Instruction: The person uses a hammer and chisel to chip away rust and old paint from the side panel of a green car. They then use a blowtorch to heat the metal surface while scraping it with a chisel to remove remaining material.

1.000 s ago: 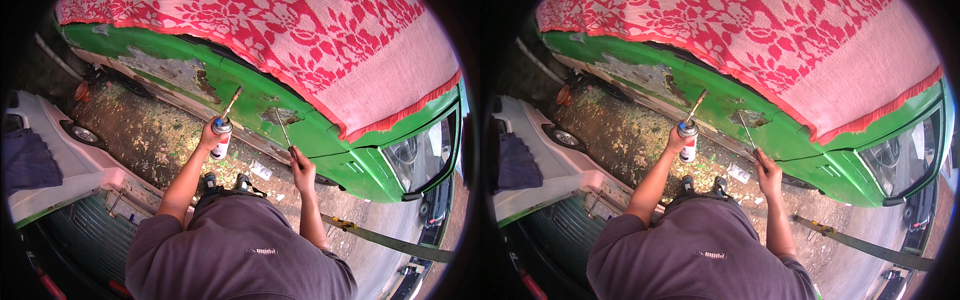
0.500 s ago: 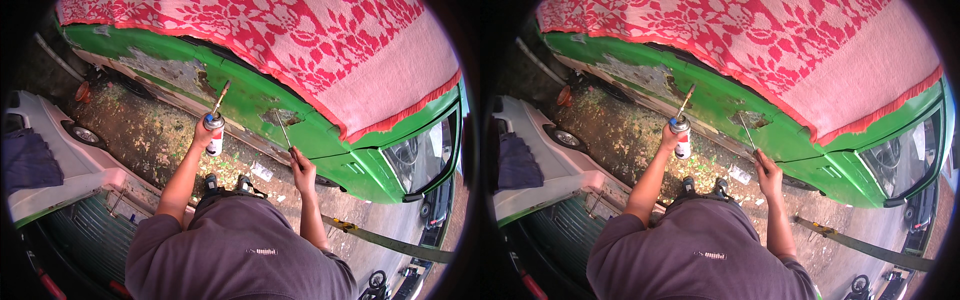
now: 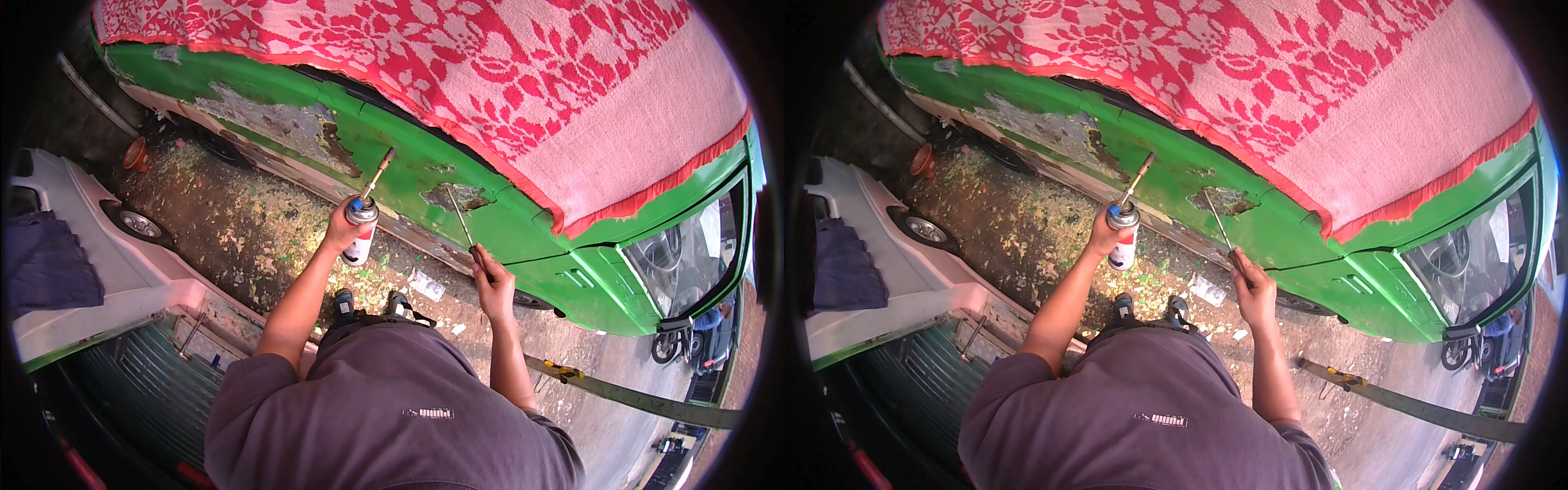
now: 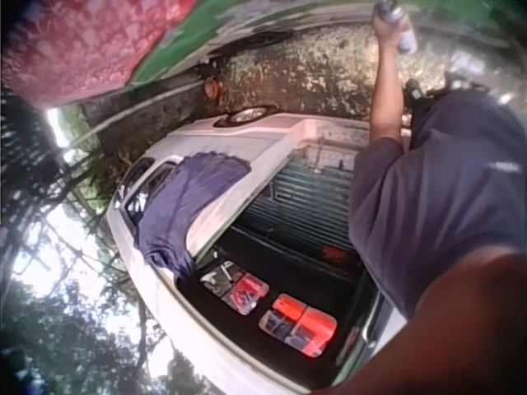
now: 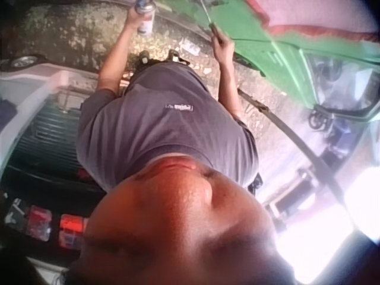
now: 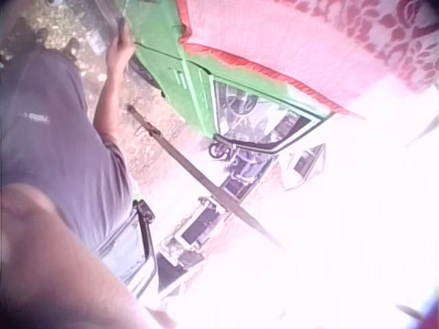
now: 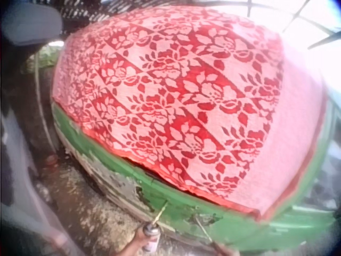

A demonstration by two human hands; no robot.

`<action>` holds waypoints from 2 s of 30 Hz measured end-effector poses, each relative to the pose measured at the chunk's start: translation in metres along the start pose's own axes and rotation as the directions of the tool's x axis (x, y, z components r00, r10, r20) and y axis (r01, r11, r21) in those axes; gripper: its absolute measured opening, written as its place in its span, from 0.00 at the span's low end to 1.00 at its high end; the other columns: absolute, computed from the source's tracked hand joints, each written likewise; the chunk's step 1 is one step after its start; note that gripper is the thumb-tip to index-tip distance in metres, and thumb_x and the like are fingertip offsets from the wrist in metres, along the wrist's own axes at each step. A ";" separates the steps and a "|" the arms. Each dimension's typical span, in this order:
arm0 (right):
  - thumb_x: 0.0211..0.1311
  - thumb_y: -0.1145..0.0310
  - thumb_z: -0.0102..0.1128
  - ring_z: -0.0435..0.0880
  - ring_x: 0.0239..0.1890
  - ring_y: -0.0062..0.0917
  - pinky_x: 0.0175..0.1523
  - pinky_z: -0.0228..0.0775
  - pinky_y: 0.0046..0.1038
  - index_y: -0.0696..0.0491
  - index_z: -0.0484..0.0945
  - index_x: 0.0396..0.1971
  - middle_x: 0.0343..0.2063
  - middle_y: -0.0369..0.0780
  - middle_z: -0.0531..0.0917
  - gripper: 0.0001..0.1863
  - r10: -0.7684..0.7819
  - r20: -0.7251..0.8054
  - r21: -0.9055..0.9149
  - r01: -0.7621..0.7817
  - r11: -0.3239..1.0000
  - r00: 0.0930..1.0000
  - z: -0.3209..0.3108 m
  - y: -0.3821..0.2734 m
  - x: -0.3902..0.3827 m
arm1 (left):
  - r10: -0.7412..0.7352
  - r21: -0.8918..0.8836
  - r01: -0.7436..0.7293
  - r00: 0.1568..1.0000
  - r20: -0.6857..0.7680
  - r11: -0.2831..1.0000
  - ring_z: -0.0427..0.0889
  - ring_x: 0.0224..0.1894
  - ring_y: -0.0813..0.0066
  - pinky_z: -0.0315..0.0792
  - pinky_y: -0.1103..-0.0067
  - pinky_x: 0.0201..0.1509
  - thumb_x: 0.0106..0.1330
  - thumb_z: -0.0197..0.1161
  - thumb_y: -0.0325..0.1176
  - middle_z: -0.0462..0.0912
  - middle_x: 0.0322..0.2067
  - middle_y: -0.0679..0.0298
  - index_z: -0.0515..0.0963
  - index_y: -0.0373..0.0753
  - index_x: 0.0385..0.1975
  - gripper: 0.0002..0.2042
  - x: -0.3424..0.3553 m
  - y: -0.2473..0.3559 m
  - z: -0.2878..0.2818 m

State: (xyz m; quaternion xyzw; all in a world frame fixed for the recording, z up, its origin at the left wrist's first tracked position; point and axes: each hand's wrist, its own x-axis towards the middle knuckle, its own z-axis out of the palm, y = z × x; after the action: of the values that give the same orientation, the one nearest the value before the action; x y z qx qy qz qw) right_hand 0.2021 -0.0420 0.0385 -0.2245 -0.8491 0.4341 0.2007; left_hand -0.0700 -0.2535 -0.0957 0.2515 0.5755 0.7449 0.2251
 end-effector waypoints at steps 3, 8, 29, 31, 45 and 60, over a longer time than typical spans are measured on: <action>0.62 0.78 0.59 0.85 0.49 0.29 0.55 0.73 0.27 0.56 0.76 0.58 0.45 0.47 0.86 0.22 -0.012 -0.008 -0.001 0.012 1.000 1.000 -0.001 0.005 -0.001 | -0.013 0.010 0.013 1.000 0.016 1.000 0.79 0.43 0.80 0.74 0.78 0.51 0.48 0.77 0.34 0.80 0.41 0.67 0.72 0.34 0.51 0.30 -0.001 0.000 0.004; 0.62 0.78 0.59 0.85 0.50 0.30 0.55 0.73 0.27 0.56 0.76 0.57 0.45 0.47 0.85 0.22 0.002 0.001 0.006 -0.002 1.000 1.000 -0.002 0.006 0.000 | -0.016 0.016 0.016 1.000 0.011 1.000 0.79 0.43 0.79 0.74 0.78 0.51 0.49 0.75 0.35 0.80 0.40 0.67 0.72 0.35 0.50 0.29 0.001 -0.006 0.002; 0.63 0.78 0.59 0.86 0.48 0.29 0.54 0.74 0.27 0.56 0.76 0.57 0.44 0.47 0.86 0.22 -0.005 -0.025 0.042 0.006 0.999 1.000 0.000 0.022 0.011 | -0.005 -0.010 0.005 1.000 0.007 1.000 0.79 0.43 0.79 0.74 0.78 0.52 0.47 0.77 0.35 0.80 0.40 0.67 0.72 0.34 0.51 0.31 0.002 -0.006 0.009; 0.63 0.78 0.59 0.85 0.48 0.29 0.54 0.74 0.27 0.56 0.76 0.57 0.44 0.47 0.86 0.22 -0.001 -0.022 0.036 0.002 0.999 1.000 0.000 0.022 0.011 | -0.007 -0.001 0.007 1.000 0.005 1.000 0.79 0.43 0.79 0.74 0.78 0.52 0.47 0.77 0.34 0.80 0.40 0.67 0.72 0.34 0.51 0.31 0.001 -0.007 0.009; 0.63 0.79 0.59 0.84 0.52 0.28 0.57 0.73 0.26 0.57 0.76 0.57 0.47 0.47 0.85 0.21 0.020 -0.003 0.059 -0.020 0.998 1.000 -0.005 0.016 0.014 | -0.015 0.015 0.014 0.998 0.066 1.000 0.79 0.43 0.79 0.74 0.77 0.52 0.47 0.76 0.32 0.80 0.41 0.67 0.72 0.35 0.51 0.30 0.004 -0.008 0.016; 0.63 0.79 0.58 0.84 0.51 0.28 0.55 0.73 0.25 0.59 0.76 0.57 0.47 0.48 0.85 0.21 -0.003 -0.018 0.064 0.004 0.998 1.000 -0.011 0.028 0.011 | -0.012 0.060 0.010 1.000 0.029 0.998 0.79 0.44 0.78 0.73 0.77 0.53 0.48 0.75 0.34 0.80 0.42 0.67 0.71 0.35 0.52 0.30 -0.002 -0.006 0.023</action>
State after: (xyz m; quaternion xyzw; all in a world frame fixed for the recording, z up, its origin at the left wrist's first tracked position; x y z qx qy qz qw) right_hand 0.2048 -0.0136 0.0229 -0.2202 -0.8334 0.4586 0.2161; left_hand -0.0536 -0.2360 -0.0972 0.2659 0.5957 0.7223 0.2297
